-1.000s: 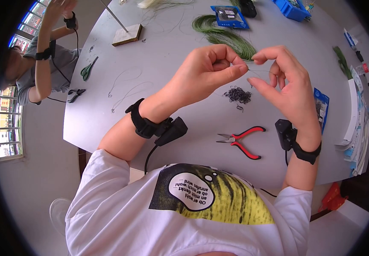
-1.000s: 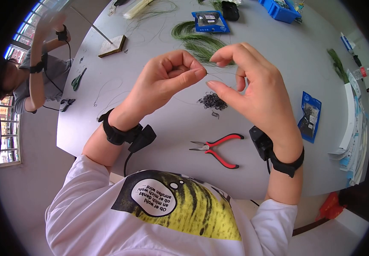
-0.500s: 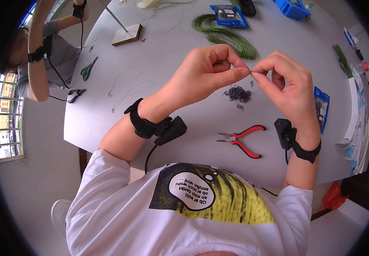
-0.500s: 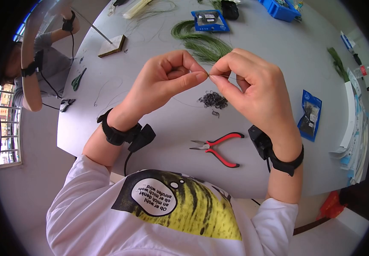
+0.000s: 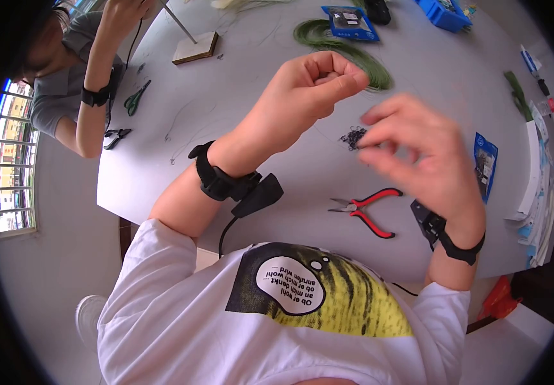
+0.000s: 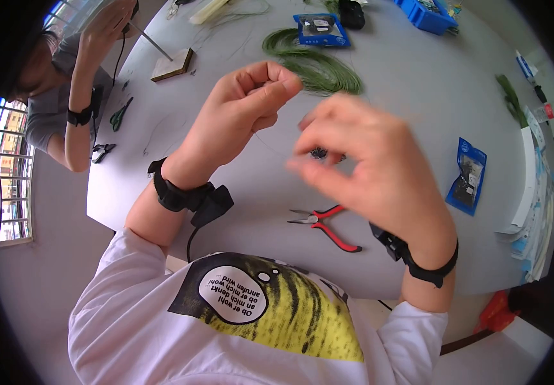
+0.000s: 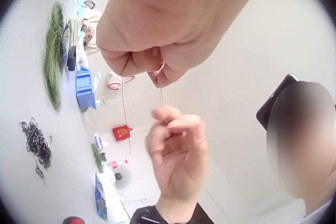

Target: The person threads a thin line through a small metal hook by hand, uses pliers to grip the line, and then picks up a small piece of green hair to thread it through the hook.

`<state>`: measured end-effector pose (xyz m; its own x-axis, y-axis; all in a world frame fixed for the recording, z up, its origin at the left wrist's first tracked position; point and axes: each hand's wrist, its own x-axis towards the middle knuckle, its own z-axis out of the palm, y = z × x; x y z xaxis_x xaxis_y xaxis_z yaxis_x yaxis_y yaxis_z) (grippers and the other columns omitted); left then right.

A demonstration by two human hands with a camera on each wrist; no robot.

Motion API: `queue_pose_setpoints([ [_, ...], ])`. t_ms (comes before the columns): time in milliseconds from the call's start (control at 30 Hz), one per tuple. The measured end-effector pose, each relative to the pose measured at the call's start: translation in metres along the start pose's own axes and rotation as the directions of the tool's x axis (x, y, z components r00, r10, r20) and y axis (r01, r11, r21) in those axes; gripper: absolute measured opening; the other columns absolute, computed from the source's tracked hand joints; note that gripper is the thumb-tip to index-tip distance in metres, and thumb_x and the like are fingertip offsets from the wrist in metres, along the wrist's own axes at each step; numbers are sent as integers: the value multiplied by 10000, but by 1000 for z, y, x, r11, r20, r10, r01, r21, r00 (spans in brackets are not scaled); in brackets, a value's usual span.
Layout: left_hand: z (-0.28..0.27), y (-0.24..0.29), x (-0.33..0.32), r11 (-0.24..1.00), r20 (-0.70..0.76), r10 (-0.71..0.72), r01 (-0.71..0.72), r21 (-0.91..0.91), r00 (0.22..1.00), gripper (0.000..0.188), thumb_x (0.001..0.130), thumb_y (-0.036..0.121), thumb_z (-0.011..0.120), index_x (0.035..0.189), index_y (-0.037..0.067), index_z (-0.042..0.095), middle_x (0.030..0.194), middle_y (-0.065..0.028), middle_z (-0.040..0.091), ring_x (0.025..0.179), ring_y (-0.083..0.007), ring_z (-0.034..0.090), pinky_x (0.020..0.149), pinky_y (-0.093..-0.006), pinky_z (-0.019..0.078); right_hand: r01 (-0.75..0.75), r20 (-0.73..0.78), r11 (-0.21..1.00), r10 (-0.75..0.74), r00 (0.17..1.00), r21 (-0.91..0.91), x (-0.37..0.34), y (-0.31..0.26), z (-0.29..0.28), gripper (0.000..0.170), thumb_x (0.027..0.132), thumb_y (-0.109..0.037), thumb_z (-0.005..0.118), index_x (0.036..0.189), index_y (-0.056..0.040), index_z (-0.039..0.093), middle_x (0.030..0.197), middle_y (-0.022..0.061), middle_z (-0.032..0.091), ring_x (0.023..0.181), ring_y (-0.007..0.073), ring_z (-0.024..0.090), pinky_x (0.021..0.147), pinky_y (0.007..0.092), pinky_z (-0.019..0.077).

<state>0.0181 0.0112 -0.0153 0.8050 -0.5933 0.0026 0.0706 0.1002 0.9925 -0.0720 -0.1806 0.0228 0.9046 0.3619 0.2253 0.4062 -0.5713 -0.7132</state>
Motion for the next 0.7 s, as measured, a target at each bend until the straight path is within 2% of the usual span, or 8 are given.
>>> queue_pose_setpoints([
  [33,0,-1,1,997,-1,6,-6,-79,1000,130,969,156,612,1000,31,618,787,77,505,567,-9,280,497,-202,216,-1,-1,1000,1,1000,2,0,0,5,225,751,-49,750,968,-42,691,1038,85,659,797,178,635,618,262,469],
  [100,0,0,0,995,-3,0,-1,-97,1000,120,968,150,611,1001,36,616,787,77,501,570,-5,289,498,-200,220,-90,191,987,64,979,132,0,3,19,290,745,-61,752,1020,-5,681,1052,108,659,839,219,646,671,304,526],
  [300,-1,0,1,995,-24,12,-14,-102,1000,108,961,154,627,976,49,608,773,81,481,570,-3,295,499,-198,224,-29,308,999,14,951,46,3,11,26,366,745,-92,760,1076,23,656,1102,114,661,920,239,646,733,318,560],
  [433,0,-4,2,998,-31,55,-56,-8,998,122,953,164,646,964,51,603,753,88,470,561,-5,289,498,-203,224,-23,309,998,6,951,52,-1,10,23,351,755,-88,757,1067,33,654,1069,125,671,866,255,656,726,323,556],
  [533,-1,1,0,998,0,52,-52,27,999,120,947,158,652,950,49,602,757,91,482,581,0,314,516,-193,244,-50,260,997,36,965,50,-7,4,4,284,786,-62,731,1044,25,652,1014,113,683,769,203,658,641,284,531],
  [600,0,2,-2,996,-3,70,-70,55,998,120,944,155,656,943,48,601,763,89,490,600,4,330,534,-184,260,-124,-47,991,122,991,-41,-6,-1,-9,193,837,-118,708,972,10,654,927,90,663,588,138,626,532,262,455],
  [633,2,2,-2,993,-3,88,-87,85,996,122,941,151,660,936,46,601,769,88,498,619,8,347,551,-175,275,-126,-46,991,124,991,-41,-6,0,-13,193,837,-118,708,972,10,654,927,90,663,588,138,626,532,262,455],
  [700,2,0,-3,989,6,102,-102,104,995,125,940,150,663,933,42,600,780,84,507,640,12,365,571,-167,291,-235,-292,970,245,925,67,-3,4,-19,115,877,-90,681,957,-10,657,887,47,670,604,69,616,496,206,413],
])
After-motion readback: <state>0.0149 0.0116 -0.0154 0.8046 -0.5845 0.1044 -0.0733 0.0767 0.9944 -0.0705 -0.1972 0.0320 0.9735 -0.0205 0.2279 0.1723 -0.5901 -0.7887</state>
